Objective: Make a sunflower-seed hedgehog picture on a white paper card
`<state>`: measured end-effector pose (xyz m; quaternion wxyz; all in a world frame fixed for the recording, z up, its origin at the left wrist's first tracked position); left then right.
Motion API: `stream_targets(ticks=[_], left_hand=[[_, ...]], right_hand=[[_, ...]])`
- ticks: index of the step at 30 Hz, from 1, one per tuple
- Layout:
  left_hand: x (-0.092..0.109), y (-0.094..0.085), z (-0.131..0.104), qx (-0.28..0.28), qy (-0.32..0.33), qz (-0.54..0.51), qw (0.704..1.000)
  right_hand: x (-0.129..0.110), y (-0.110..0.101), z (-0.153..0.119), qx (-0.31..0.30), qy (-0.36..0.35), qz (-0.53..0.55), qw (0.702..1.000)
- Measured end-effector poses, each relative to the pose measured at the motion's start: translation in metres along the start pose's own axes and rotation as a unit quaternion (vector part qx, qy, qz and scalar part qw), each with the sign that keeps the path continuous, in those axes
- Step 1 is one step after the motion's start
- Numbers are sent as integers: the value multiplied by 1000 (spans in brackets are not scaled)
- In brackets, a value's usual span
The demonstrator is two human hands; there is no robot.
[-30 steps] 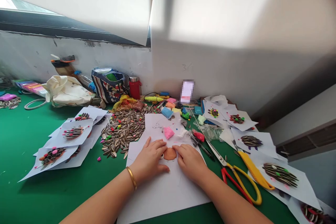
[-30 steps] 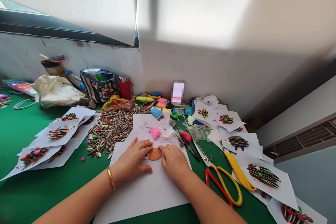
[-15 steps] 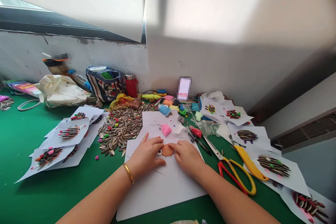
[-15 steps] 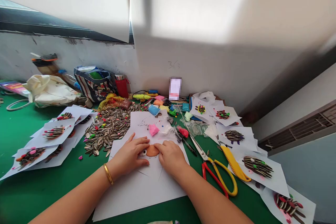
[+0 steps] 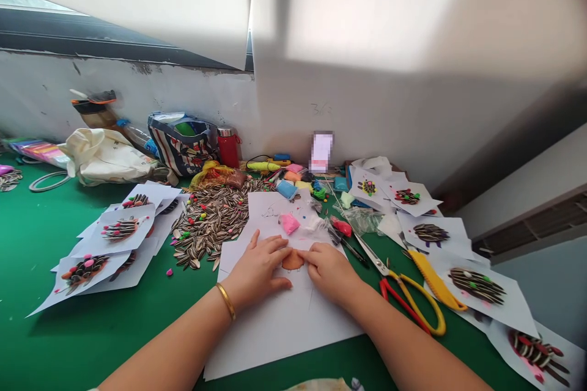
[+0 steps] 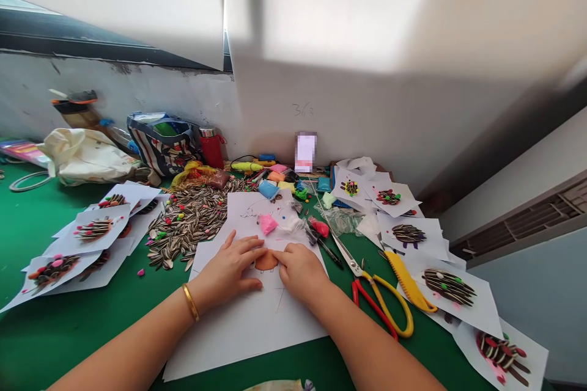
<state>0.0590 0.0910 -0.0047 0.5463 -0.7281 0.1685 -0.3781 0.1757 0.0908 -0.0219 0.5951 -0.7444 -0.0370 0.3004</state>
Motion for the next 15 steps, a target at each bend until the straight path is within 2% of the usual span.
stream_targets(ticks=[5, 15], left_hand=[[10, 4, 1, -33, 39, -7, 999], [9, 6, 1, -26, 39, -7, 999]], right_hand=[[-1, -6, -3, -9, -25, 38, 999], [-20, -9, -16, -78, -40, -20, 996]])
Point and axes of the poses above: each hand's wrist, its own z-axis towards the middle knuckle, its own y-axis out of the palm, x = y × z, the point moved 10 cm from there along z, towards the middle knuckle, and after that the axes turned 14 degrees about -x, right-handed, at the moved point
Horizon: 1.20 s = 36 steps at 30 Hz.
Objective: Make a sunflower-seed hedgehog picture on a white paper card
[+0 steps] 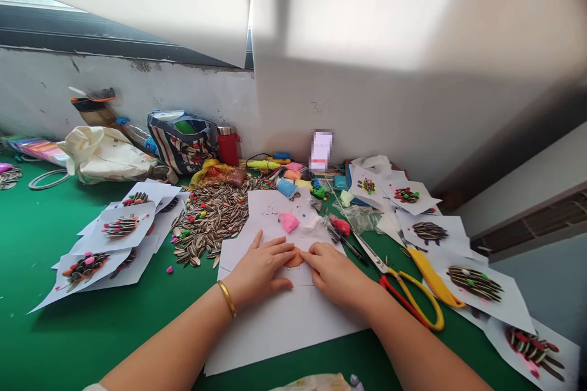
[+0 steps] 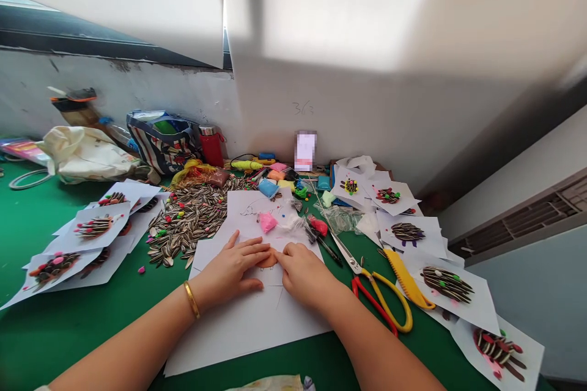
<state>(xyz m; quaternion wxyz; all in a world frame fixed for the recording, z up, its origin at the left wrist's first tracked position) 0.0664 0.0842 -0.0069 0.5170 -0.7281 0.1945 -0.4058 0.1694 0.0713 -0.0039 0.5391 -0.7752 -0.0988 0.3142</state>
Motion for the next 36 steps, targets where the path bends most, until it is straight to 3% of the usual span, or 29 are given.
stream_targets(ticks=[8, 15, 21, 27, 34, 36], left_hand=[[-2, 1, 0, -3, 0, -11, 1000], [-10, 3, 0, 21, -20, -36, 999], [-10, 3, 0, 24, -19, -39, 999], [-9, 3, -1, 30, -15, -41, 999], [-9, 4, -3, 38, -14, -42, 998], [-10, 4, -3, 39, -19, -41, 998]], right_hand=[[-6, 3, -7, -21, -10, -29, 999], [10, 0, 11, 96, 38, 0, 995], [17, 7, 25, 133, 78, -24, 988], [15, 7, 19, 164, 55, -18, 985], [13, -18, -6, 265, 28, 31, 963], [18, -12, -1, 242, 33, 69, 967]])
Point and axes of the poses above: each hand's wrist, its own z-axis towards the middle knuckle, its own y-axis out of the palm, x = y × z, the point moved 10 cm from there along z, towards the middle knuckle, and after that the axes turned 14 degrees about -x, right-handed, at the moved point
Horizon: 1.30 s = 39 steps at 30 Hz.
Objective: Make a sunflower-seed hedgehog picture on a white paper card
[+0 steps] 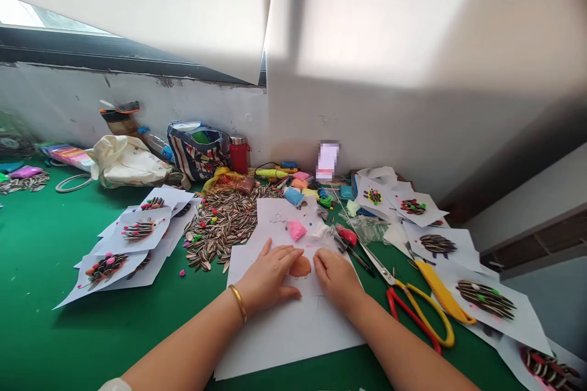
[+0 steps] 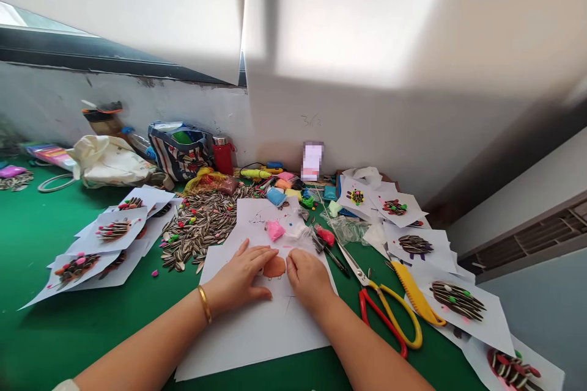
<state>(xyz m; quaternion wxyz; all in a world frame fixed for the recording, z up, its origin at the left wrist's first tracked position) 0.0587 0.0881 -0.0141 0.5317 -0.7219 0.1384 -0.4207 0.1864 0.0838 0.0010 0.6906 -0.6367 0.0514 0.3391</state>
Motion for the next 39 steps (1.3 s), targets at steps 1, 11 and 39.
stream_targets(ticks=[1, 11, 39], left_hand=[[-1, 0, 0, 0, -3, 0, 1000], [-4, 0, 1, 6, -15, 4, 1000], [-6, 1, 3, 7, 4, 24, 1000]], right_hand=[[4, 6, 1, -21, 9, 25, 999], [19, 17, 6, -25, 45, 116, 992], [17, 9, 11, 10, 68, 83, 994]])
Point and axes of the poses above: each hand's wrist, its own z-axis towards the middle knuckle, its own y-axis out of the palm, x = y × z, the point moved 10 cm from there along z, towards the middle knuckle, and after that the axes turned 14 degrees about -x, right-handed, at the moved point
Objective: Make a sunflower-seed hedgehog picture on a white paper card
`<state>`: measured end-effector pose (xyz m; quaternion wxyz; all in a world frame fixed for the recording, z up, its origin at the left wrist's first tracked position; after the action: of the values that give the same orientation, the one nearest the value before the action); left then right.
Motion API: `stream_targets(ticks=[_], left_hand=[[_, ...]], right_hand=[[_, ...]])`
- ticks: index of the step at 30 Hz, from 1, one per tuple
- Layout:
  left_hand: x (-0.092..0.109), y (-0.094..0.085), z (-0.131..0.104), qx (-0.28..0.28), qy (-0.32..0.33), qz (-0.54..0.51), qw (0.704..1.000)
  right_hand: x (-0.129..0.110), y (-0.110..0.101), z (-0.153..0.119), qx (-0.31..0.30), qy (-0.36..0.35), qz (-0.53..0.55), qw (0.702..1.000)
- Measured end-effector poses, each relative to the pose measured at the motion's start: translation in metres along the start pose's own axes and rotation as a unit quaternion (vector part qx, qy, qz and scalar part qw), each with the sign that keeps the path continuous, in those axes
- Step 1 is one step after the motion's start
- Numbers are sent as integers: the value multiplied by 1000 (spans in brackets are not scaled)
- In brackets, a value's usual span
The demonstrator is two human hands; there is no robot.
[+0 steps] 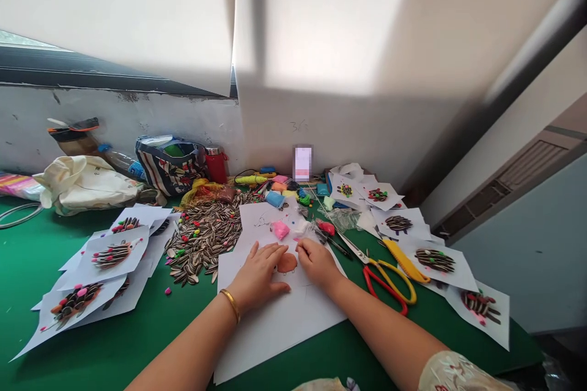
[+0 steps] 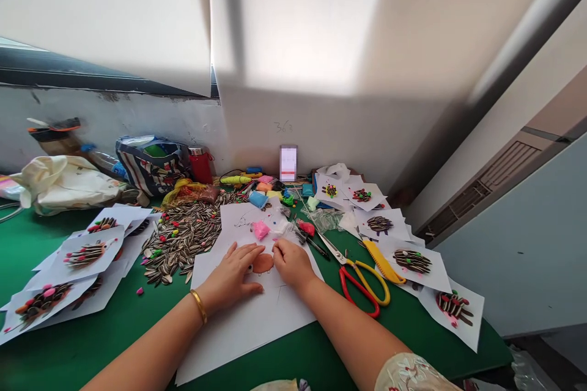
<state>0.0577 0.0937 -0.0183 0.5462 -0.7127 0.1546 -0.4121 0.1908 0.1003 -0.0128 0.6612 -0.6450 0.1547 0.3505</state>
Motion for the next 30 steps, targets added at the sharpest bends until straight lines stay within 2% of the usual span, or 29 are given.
stream_targets(ticks=[11, 19, 30], left_hand=[[1, -1, 1, -11, -15, 0, 1000], [-3, 1, 1, 3, -6, 5, 1000], [-3, 0, 2, -10, -22, 8, 1000]], right_hand=[[9, 3, 0, 10, 8, 15, 1000], [3, 1, 0, 15, 5, 5, 1000], [0, 2, -2, 13, -25, 8, 1000]])
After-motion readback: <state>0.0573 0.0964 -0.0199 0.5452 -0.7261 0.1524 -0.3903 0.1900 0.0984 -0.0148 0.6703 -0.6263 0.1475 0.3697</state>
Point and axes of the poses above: each hand's wrist, its own z-axis towards the middle knuckle, its own y-axis out of the palm, x = y × z, the point moved 10 cm from there along z, towards the middle knuckle, and after that the axes turned 14 degrees about -x, right-handed, at the moved point
